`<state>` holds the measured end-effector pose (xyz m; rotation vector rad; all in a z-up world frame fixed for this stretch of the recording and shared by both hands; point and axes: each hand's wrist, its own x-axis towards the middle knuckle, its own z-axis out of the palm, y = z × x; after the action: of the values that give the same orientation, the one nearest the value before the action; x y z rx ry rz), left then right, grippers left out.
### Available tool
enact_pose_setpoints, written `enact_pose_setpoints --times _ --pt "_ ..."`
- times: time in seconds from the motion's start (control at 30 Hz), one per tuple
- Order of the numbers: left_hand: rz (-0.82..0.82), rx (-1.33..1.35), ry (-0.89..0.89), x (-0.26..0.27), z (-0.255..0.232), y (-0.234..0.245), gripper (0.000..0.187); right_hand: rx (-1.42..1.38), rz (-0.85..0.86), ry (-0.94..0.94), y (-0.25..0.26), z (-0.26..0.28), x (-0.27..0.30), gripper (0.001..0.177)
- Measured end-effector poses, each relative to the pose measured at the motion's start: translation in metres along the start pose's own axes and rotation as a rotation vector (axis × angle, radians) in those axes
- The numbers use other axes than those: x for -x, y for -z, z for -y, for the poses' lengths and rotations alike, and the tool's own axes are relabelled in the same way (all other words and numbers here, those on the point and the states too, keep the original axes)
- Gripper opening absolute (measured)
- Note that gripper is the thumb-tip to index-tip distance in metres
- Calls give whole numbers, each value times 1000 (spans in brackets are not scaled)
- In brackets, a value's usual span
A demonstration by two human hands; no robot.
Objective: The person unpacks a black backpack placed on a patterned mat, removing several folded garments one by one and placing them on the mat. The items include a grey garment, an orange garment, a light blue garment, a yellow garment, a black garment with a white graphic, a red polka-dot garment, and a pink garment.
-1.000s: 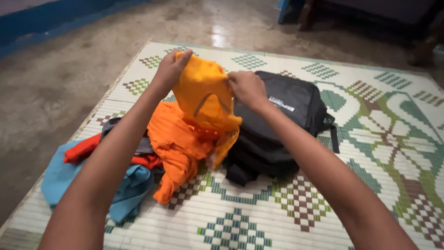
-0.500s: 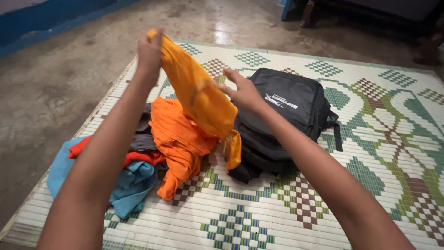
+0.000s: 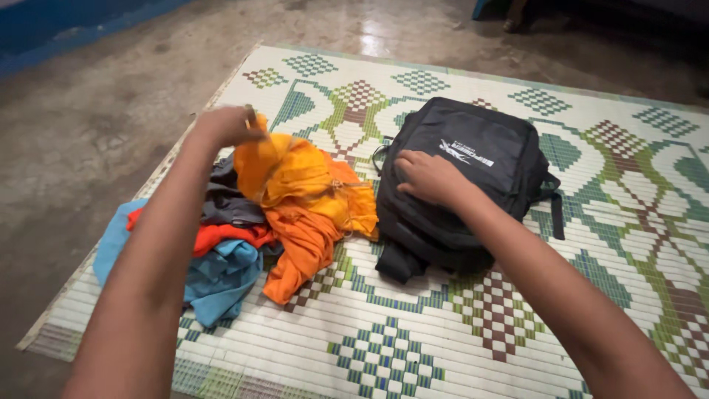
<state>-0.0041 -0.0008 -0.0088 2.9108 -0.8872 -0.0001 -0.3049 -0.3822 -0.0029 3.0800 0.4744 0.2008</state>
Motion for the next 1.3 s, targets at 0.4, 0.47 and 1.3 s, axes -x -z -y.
enact_pose_setpoints --times 0.4,0.47,1.3 --pt "581 -177 -16 -41 -166 -61 66 134 619 -349 -57 -74 29 36" --pt "535 -158 -89 -47 -220 -65 61 107 727 -509 -54 -90 33 33" --pt "57 -41 -715 17 -334 -164 61 25 309 -579 -89 -79 62 36"
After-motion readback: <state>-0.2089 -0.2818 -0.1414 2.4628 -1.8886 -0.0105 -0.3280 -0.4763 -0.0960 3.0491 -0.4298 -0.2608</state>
